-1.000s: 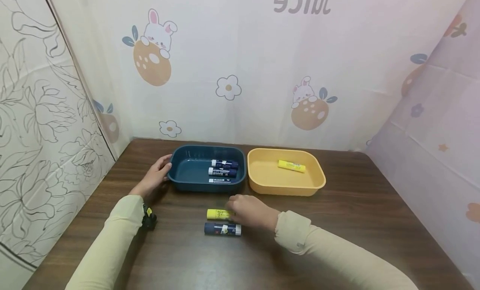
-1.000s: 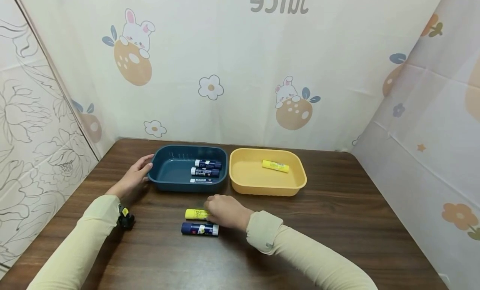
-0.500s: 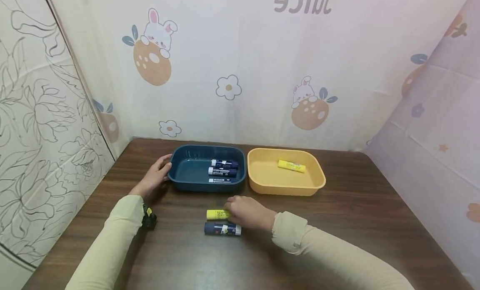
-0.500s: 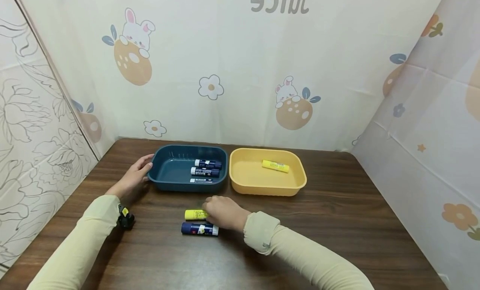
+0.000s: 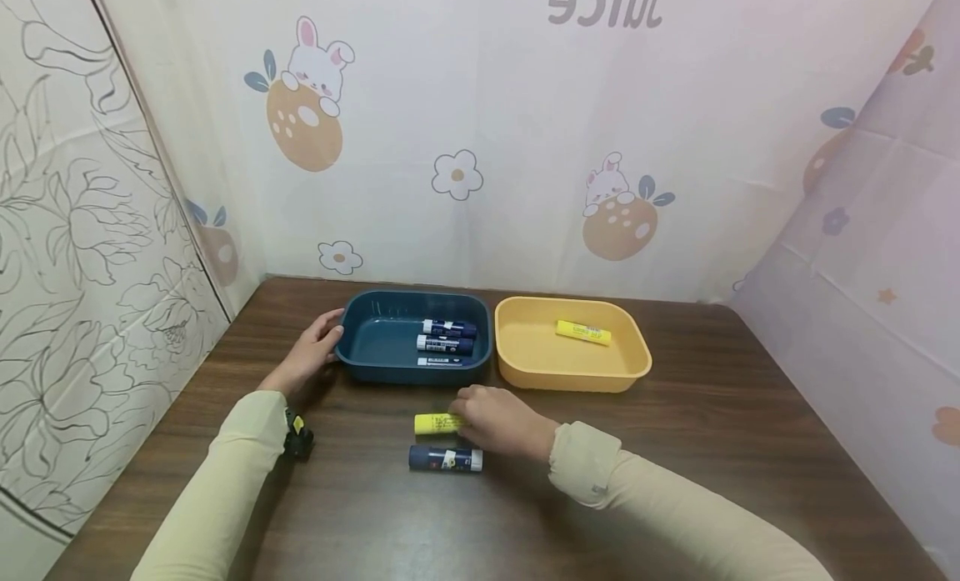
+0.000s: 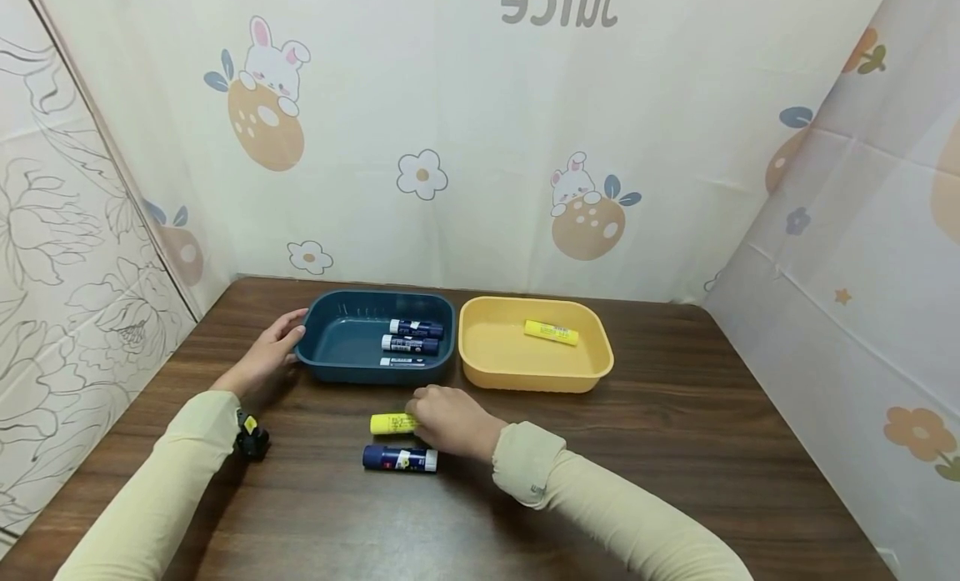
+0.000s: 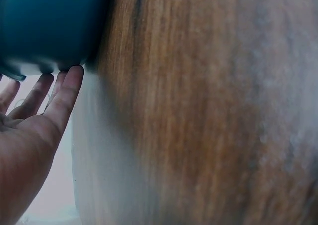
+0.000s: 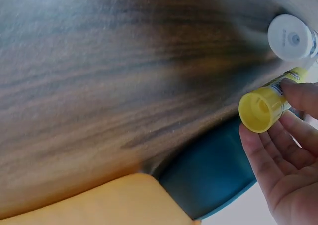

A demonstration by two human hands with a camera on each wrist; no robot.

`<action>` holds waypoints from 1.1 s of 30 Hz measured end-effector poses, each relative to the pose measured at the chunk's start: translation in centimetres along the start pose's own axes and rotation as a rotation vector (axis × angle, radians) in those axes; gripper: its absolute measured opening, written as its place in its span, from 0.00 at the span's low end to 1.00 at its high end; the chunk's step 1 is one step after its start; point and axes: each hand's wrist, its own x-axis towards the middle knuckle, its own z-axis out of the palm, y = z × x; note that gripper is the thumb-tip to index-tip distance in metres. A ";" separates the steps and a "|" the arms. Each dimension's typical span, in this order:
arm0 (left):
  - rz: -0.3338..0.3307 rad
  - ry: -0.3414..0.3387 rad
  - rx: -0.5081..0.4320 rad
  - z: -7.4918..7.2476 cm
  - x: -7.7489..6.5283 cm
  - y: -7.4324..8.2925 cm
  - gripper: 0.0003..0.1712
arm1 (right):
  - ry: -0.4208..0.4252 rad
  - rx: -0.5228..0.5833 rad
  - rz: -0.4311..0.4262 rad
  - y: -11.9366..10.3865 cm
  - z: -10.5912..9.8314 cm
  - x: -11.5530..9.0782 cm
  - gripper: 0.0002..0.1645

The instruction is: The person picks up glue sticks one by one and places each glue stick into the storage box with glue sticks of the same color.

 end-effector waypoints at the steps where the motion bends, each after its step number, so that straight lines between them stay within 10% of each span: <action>1: -0.002 0.001 0.001 0.0 0.0 0.0 0.31 | 0.006 0.007 0.004 0.0 -0.2 -0.1 0.13; 33: -0.014 0.012 0.001 0.2 0.1 0.1 0.31 | 0.257 -0.021 0.156 7.2 -7.9 -2.3 0.14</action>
